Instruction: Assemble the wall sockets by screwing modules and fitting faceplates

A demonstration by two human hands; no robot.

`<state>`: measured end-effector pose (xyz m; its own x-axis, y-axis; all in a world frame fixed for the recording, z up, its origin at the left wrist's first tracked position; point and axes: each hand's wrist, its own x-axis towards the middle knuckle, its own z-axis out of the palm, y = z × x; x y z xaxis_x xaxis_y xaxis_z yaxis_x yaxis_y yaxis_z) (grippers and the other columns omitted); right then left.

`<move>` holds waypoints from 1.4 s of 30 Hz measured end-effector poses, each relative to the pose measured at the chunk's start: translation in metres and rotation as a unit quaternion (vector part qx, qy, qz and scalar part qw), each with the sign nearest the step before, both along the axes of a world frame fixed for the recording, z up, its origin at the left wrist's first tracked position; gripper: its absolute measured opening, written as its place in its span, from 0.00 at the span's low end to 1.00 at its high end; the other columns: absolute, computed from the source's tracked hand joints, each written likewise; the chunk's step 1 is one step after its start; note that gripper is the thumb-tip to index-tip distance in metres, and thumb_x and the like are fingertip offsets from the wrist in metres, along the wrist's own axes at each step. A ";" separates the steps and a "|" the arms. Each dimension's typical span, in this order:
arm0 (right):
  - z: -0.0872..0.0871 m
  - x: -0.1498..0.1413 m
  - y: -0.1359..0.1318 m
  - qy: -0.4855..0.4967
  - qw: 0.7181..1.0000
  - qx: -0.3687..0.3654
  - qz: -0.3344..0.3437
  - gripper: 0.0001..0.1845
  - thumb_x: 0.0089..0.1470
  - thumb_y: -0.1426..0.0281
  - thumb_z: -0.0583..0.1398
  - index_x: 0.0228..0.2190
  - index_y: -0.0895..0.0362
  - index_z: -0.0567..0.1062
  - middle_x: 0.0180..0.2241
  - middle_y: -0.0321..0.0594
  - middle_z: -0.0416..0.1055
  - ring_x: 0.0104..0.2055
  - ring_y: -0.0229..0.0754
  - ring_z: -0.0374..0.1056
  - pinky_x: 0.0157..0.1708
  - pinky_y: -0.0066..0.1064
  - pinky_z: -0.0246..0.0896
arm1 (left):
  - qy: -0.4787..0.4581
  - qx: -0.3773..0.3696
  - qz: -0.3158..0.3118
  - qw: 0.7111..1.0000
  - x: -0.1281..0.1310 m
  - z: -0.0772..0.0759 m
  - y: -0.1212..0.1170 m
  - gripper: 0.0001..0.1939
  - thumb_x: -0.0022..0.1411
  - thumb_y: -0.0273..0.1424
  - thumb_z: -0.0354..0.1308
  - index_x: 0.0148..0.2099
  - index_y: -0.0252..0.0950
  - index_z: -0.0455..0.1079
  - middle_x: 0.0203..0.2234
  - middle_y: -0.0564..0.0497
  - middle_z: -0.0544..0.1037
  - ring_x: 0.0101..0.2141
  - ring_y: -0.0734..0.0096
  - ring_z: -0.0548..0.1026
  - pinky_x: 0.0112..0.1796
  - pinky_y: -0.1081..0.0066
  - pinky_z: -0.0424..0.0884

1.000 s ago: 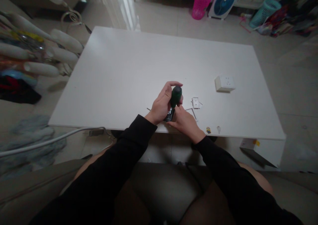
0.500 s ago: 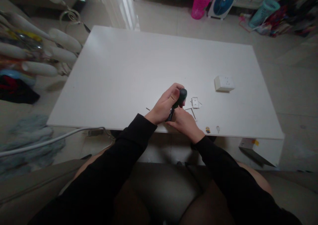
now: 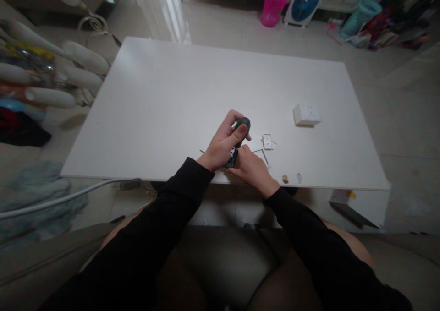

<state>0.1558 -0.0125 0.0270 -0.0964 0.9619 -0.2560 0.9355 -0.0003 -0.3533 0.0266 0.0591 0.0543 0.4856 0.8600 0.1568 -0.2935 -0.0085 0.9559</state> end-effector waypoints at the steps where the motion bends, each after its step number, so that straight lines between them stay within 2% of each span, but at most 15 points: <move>1: 0.001 0.000 0.000 -0.006 1.000 -0.001 0.001 0.28 0.55 0.58 0.69 0.51 0.57 0.67 0.50 0.50 0.71 0.44 0.54 0.75 0.37 0.39 0.69 | 0.002 0.003 -0.005 1.000 -0.001 0.002 0.001 0.27 0.64 0.60 0.59 0.45 0.40 0.66 0.36 0.51 0.73 0.38 0.68 0.74 0.40 0.67 0.70; 7: 0.002 0.000 0.000 0.002 1.000 0.000 0.002 0.28 0.55 0.59 0.69 0.51 0.57 0.66 0.51 0.50 0.71 0.46 0.53 0.75 0.36 0.38 0.68 | -0.002 -0.008 -0.030 1.000 -0.002 0.012 0.001 0.32 0.66 0.63 0.52 0.40 0.37 0.71 0.36 0.47 0.76 0.38 0.67 0.74 0.41 0.66 0.72; 14: -0.001 0.001 0.000 0.024 1.000 -0.001 0.003 0.31 0.55 0.61 0.69 0.54 0.57 0.66 0.53 0.52 0.70 0.48 0.55 0.75 0.39 0.40 0.69 | -0.037 -0.082 -0.018 0.996 0.006 0.010 -0.003 0.27 0.70 0.60 0.49 0.47 0.40 0.66 0.30 0.52 0.74 0.30 0.71 0.73 0.36 0.68 0.72; 19: -0.002 0.001 0.002 0.036 0.999 0.004 0.007 0.34 0.56 0.61 0.68 0.59 0.56 0.63 0.55 0.53 0.70 0.51 0.56 0.74 0.41 0.41 0.70 | -0.034 -0.040 -0.015 0.999 0.006 0.002 -0.006 0.27 0.65 0.59 0.58 0.47 0.42 0.64 0.32 0.54 0.73 0.31 0.72 0.72 0.36 0.69 0.71; 21: -0.002 0.000 0.002 0.038 0.999 0.006 0.006 0.33 0.56 0.62 0.68 0.58 0.56 0.64 0.55 0.52 0.70 0.51 0.56 0.74 0.42 0.40 0.71 | -0.031 -0.022 -0.012 0.999 0.004 0.002 -0.005 0.27 0.62 0.59 0.62 0.46 0.42 0.64 0.34 0.55 0.72 0.33 0.73 0.73 0.38 0.69 0.71; 25: 0.000 -0.001 0.001 0.022 1.000 0.004 0.001 0.29 0.56 0.61 0.69 0.54 0.56 0.66 0.53 0.51 0.70 0.48 0.55 0.75 0.39 0.39 0.70 | -0.020 -0.014 -0.009 1.000 -0.001 0.006 -0.001 0.27 0.61 0.59 0.63 0.43 0.41 0.66 0.35 0.53 0.73 0.37 0.69 0.75 0.42 0.67 0.72; 28: 0.001 0.000 0.000 0.011 1.000 -0.001 -0.004 0.28 0.55 0.60 0.69 0.52 0.56 0.67 0.51 0.50 0.70 0.46 0.55 0.75 0.38 0.39 0.69 | -0.015 -0.017 -0.020 1.000 -0.002 0.011 0.000 0.29 0.62 0.61 0.59 0.42 0.39 0.69 0.34 0.51 0.74 0.38 0.68 0.75 0.42 0.67 0.72; 34: -0.001 0.002 0.001 0.044 0.999 0.002 0.001 0.27 0.56 0.62 0.67 0.54 0.55 0.67 0.54 0.52 0.70 0.51 0.57 0.74 0.41 0.41 0.70 | -0.016 -0.050 -0.077 0.996 0.002 0.019 -0.003 0.34 0.66 0.64 0.50 0.37 0.36 0.73 0.34 0.47 0.77 0.35 0.69 0.74 0.38 0.67 0.72; 38: -0.001 0.003 0.001 0.047 0.999 0.009 0.001 0.29 0.57 0.61 0.67 0.56 0.55 0.65 0.54 0.52 0.70 0.50 0.57 0.74 0.41 0.41 0.70 | -0.012 -0.066 -0.057 0.996 0.006 0.019 -0.004 0.36 0.66 0.65 0.48 0.37 0.36 0.74 0.31 0.48 0.76 0.33 0.69 0.74 0.36 0.68 0.72; 42: 0.000 0.002 0.001 0.026 1.000 0.008 0.004 0.28 0.56 0.60 0.67 0.54 0.55 0.66 0.52 0.50 0.70 0.47 0.54 0.74 0.38 0.39 0.68 | -0.008 -0.078 -0.016 0.997 0.009 0.020 -0.005 0.36 0.67 0.65 0.48 0.37 0.36 0.73 0.32 0.47 0.76 0.34 0.69 0.75 0.36 0.68 0.73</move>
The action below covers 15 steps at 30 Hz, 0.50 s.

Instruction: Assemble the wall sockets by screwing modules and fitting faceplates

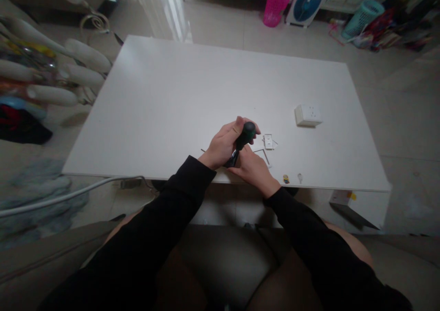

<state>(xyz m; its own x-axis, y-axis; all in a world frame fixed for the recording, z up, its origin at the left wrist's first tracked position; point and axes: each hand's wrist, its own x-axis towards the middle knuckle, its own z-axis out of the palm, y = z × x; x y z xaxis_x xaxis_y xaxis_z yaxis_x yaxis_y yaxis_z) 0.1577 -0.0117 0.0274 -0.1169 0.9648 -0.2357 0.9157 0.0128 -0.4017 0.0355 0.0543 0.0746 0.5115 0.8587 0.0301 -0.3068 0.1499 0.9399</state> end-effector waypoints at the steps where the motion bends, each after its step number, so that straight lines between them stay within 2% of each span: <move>1: 0.001 0.000 0.000 -0.011 1.000 -0.002 0.001 0.28 0.56 0.59 0.68 0.52 0.56 0.67 0.51 0.49 0.70 0.46 0.54 0.74 0.37 0.38 0.68 | -0.002 -0.003 0.017 1.000 -0.001 0.002 0.001 0.35 0.67 0.65 0.47 0.37 0.36 0.72 0.32 0.48 0.76 0.34 0.70 0.75 0.36 0.68 0.74; 4: 0.003 0.000 0.000 -0.041 0.999 -0.010 0.002 0.29 0.54 0.58 0.70 0.50 0.56 0.68 0.50 0.49 0.71 0.43 0.52 0.74 0.35 0.37 0.66 | -0.012 -0.008 0.090 0.996 -0.010 0.010 0.009 0.34 0.70 0.63 0.43 0.38 0.38 0.71 0.30 0.50 0.73 0.32 0.71 0.75 0.34 0.69 0.73; 7: 0.006 0.003 0.000 -0.044 0.999 -0.009 0.017 0.29 0.53 0.60 0.71 0.51 0.55 0.68 0.51 0.49 0.72 0.45 0.52 0.74 0.35 0.36 0.66 | -0.011 0.007 0.146 0.989 -0.030 0.018 0.024 0.31 0.71 0.62 0.43 0.41 0.40 0.70 0.28 0.52 0.71 0.29 0.71 0.74 0.29 0.70 0.70; 10: 0.007 0.011 0.000 -0.036 0.999 -0.005 0.035 0.29 0.52 0.65 0.71 0.52 0.56 0.68 0.51 0.50 0.73 0.48 0.53 0.73 0.38 0.38 0.67 | 0.036 0.043 0.165 0.985 -0.052 0.018 0.036 0.30 0.73 0.59 0.43 0.40 0.38 0.70 0.25 0.54 0.69 0.25 0.75 0.70 0.26 0.73 0.65; 12: 0.007 0.015 0.000 -0.033 0.999 -0.004 0.039 0.29 0.51 0.66 0.71 0.52 0.56 0.68 0.51 0.50 0.73 0.49 0.54 0.73 0.41 0.40 0.69 | 0.110 0.088 0.156 0.978 -0.062 0.013 0.040 0.23 0.68 0.55 0.57 0.37 0.39 0.69 0.23 0.55 0.69 0.24 0.75 0.68 0.25 0.72 0.63; 14: 0.008 0.018 0.000 -0.033 0.999 -0.007 0.039 0.30 0.51 0.67 0.72 0.52 0.56 0.68 0.51 0.50 0.73 0.51 0.56 0.73 0.42 0.42 0.69 | 0.228 0.163 0.097 0.955 -0.069 0.005 0.039 0.20 0.56 0.47 0.71 0.34 0.38 0.69 0.25 0.54 0.71 0.26 0.73 0.69 0.27 0.71 0.63; 15: 0.009 0.019 0.000 -0.033 0.999 -0.009 0.039 0.30 0.51 0.67 0.72 0.53 0.55 0.68 0.52 0.50 0.73 0.52 0.56 0.72 0.43 0.42 0.70 | 0.292 0.201 0.056 0.933 -0.070 0.000 0.038 0.20 0.50 0.43 0.75 0.33 0.38 0.69 0.26 0.54 0.72 0.27 0.72 0.69 0.28 0.70 0.63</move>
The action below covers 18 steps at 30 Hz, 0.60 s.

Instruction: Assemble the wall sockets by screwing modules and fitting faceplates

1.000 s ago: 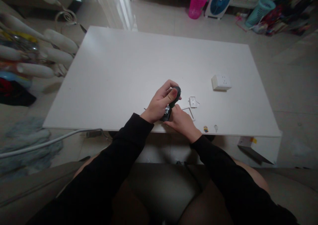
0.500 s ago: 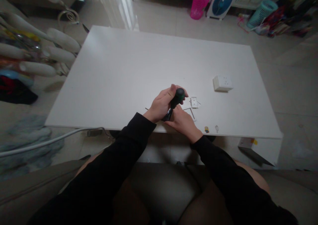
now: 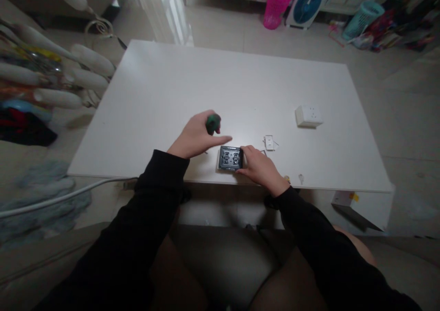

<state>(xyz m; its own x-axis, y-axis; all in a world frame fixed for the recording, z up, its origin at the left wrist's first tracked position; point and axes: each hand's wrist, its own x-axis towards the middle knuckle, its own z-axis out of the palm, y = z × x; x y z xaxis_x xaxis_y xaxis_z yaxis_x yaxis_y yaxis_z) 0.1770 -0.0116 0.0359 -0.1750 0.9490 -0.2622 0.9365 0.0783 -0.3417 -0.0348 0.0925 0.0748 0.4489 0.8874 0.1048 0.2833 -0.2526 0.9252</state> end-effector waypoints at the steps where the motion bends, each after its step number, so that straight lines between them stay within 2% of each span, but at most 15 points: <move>1: 0.001 0.000 0.000 0.000 1.000 -0.002 -0.001 0.31 0.51 0.67 0.72 0.53 0.55 0.68 0.52 0.50 0.73 0.52 0.56 0.72 0.43 0.42 0.70 | 0.073 0.019 -0.033 0.997 -0.001 -0.005 -0.002 0.21 0.46 0.39 0.76 0.34 0.37 0.69 0.27 0.53 0.74 0.28 0.71 0.69 0.29 0.70 0.63; 4: 0.002 0.000 0.000 0.004 1.000 -0.004 -0.004 0.32 0.51 0.68 0.72 0.54 0.54 0.68 0.53 0.50 0.73 0.53 0.56 0.72 0.44 0.43 0.70 | 0.249 0.053 -0.105 0.961 0.001 -0.018 -0.009 0.24 0.41 0.35 0.77 0.35 0.37 0.67 0.30 0.52 0.74 0.30 0.68 0.70 0.30 0.69 0.61; 8: -0.001 0.001 0.000 0.007 1.000 -0.006 -0.005 0.33 0.51 0.68 0.72 0.55 0.55 0.67 0.53 0.50 0.73 0.53 0.56 0.72 0.43 0.42 0.70 | 0.360 0.084 -0.164 0.914 0.006 -0.028 -0.022 0.26 0.45 0.37 0.76 0.40 0.37 0.65 0.37 0.47 0.77 0.37 0.60 0.75 0.31 0.69 0.61; 12: -0.004 0.003 -0.001 0.015 1.000 -0.002 0.000 0.33 0.52 0.67 0.72 0.55 0.56 0.67 0.53 0.51 0.73 0.52 0.56 0.72 0.43 0.42 0.69 | 0.393 0.110 -0.190 0.893 0.007 -0.033 -0.030 0.23 0.53 0.34 0.72 0.45 0.37 0.64 0.44 0.44 0.77 0.42 0.57 0.76 0.34 0.66 0.65; 15: -0.003 0.003 -0.001 0.017 1.000 -0.008 -0.002 0.32 0.52 0.67 0.72 0.56 0.57 0.68 0.54 0.52 0.73 0.53 0.57 0.72 0.43 0.42 0.70 | 0.382 0.121 -0.193 0.896 0.005 -0.037 -0.031 0.19 0.57 0.33 0.68 0.46 0.36 0.64 0.45 0.42 0.76 0.42 0.57 0.76 0.36 0.65 0.67; 18: 0.000 0.001 0.000 0.018 1.000 -0.011 -0.009 0.33 0.51 0.67 0.72 0.55 0.56 0.68 0.55 0.52 0.72 0.53 0.57 0.72 0.43 0.43 0.70 | 0.377 0.119 -0.197 0.897 0.005 -0.042 -0.029 0.19 0.56 0.33 0.68 0.45 0.36 0.64 0.44 0.42 0.76 0.40 0.57 0.76 0.36 0.65 0.67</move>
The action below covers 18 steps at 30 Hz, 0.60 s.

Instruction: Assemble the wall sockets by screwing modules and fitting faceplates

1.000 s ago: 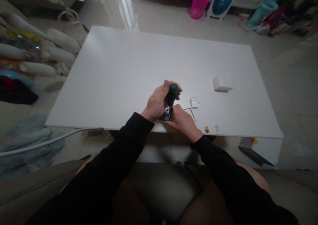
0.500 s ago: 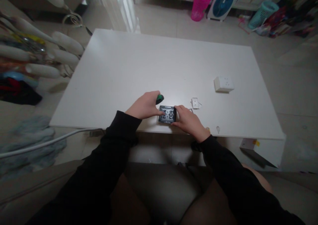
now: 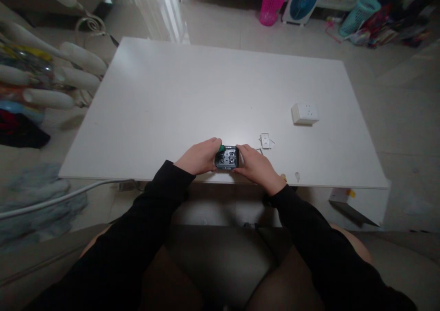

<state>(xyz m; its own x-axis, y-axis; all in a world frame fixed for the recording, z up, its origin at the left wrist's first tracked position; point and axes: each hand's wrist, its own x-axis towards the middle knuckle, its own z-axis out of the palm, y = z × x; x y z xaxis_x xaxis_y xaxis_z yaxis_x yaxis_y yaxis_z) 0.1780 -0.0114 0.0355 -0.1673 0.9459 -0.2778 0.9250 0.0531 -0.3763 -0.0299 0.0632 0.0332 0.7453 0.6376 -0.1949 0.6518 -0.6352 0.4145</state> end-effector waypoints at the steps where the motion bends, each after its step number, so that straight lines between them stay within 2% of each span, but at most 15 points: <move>1: 0.001 0.000 0.000 0.000 1.000 0.001 -0.001 0.33 0.51 0.68 0.72 0.55 0.56 0.68 0.55 0.52 0.72 0.53 0.57 0.72 0.43 0.43 0.70 | -0.001 -0.001 -0.002 1.000 0.000 -0.001 0.001 0.19 0.55 0.33 0.68 0.44 0.37 0.64 0.43 0.43 0.76 0.40 0.57 0.76 0.36 0.65 0.67; 11: -0.004 0.000 0.000 0.012 1.000 0.012 0.002 0.32 0.50 0.70 0.72 0.54 0.56 0.69 0.52 0.52 0.73 0.51 0.56 0.73 0.43 0.42 0.69 | -0.019 -0.001 -0.014 1.000 0.003 -0.005 0.009 0.19 0.52 0.35 0.68 0.41 0.38 0.63 0.39 0.43 0.75 0.39 0.56 0.75 0.36 0.63 0.68; 15: -0.005 0.001 0.000 0.018 1.000 0.018 0.001 0.31 0.50 0.70 0.72 0.53 0.56 0.69 0.51 0.51 0.74 0.50 0.56 0.73 0.43 0.42 0.69 | -0.029 -0.016 -0.014 0.999 0.005 -0.008 0.009 0.19 0.50 0.32 0.69 0.40 0.38 0.62 0.38 0.45 0.74 0.39 0.57 0.74 0.37 0.63 0.69; 18: -0.004 0.001 -0.001 0.014 1.000 0.020 0.000 0.31 0.49 0.69 0.73 0.53 0.56 0.69 0.51 0.51 0.74 0.50 0.56 0.73 0.42 0.42 0.69 | -0.070 -0.048 -0.003 0.996 0.003 -0.006 0.011 0.22 0.46 0.30 0.72 0.40 0.38 0.64 0.40 0.46 0.73 0.41 0.59 0.74 0.40 0.63 0.72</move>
<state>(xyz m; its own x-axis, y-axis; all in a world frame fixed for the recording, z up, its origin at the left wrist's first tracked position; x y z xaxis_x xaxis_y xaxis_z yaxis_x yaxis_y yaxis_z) 0.1793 -0.0122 0.0312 -0.1746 0.9563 -0.2345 0.9138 0.0686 -0.4004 -0.0266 0.0744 0.0276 0.7736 0.6161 -0.1485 0.5793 -0.5925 0.5598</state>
